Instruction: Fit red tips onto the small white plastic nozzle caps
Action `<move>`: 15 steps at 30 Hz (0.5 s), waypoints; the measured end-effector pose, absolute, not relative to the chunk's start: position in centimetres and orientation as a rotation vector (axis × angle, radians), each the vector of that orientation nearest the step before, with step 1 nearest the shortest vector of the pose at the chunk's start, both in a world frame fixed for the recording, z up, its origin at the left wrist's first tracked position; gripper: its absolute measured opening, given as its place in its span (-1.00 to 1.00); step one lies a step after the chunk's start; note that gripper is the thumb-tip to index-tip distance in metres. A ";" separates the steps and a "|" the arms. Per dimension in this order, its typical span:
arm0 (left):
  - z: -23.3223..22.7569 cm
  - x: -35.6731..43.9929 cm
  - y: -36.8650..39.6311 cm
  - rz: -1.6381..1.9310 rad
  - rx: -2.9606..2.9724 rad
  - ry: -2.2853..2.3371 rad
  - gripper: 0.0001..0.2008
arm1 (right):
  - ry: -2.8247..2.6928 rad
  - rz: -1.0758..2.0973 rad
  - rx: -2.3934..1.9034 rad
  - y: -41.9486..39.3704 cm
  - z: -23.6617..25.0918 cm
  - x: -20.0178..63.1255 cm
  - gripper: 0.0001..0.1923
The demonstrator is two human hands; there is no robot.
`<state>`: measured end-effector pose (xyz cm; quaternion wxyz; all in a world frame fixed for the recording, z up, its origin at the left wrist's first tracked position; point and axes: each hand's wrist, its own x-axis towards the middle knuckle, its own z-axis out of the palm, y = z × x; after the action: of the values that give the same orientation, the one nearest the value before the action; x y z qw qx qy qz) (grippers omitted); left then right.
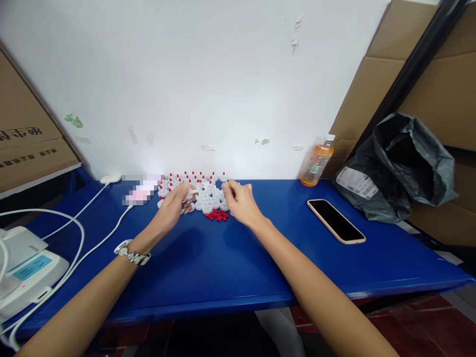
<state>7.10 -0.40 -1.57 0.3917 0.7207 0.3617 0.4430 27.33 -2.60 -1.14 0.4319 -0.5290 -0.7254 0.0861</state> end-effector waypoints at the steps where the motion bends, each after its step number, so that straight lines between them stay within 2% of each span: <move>1: -1.6 6.7 -0.3 1.127 1.884 0.919 -0.60 | -1.887 0.227 -1.330 -2.5 -1.3 27.4 -0.74; 4: -1.6 6.3 -0.3 1.082 2.032 0.926 -0.64 | -2.046 0.289 -1.354 -2.2 -1.9 27.5 -0.92; 8: -1.9 6.8 -0.7 0.998 2.183 1.032 -0.62 | -1.866 0.558 -1.251 -2.1 -1.8 27.8 -0.77; 12: -2.3 7.7 -1.1 1.041 2.292 1.055 -0.67 | -1.800 0.800 -1.088 -2.5 -1.2 27.7 -0.75; 15: -2.4 8.3 -1.5 1.055 2.282 1.026 -0.65 | -1.794 0.846 -1.025 -2.5 -0.9 27.7 -0.75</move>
<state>8.28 -1.48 -2.45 0.2118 0.8214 0.3692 0.3797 27.69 -2.51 -0.93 0.4390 -0.4126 -0.7219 0.3406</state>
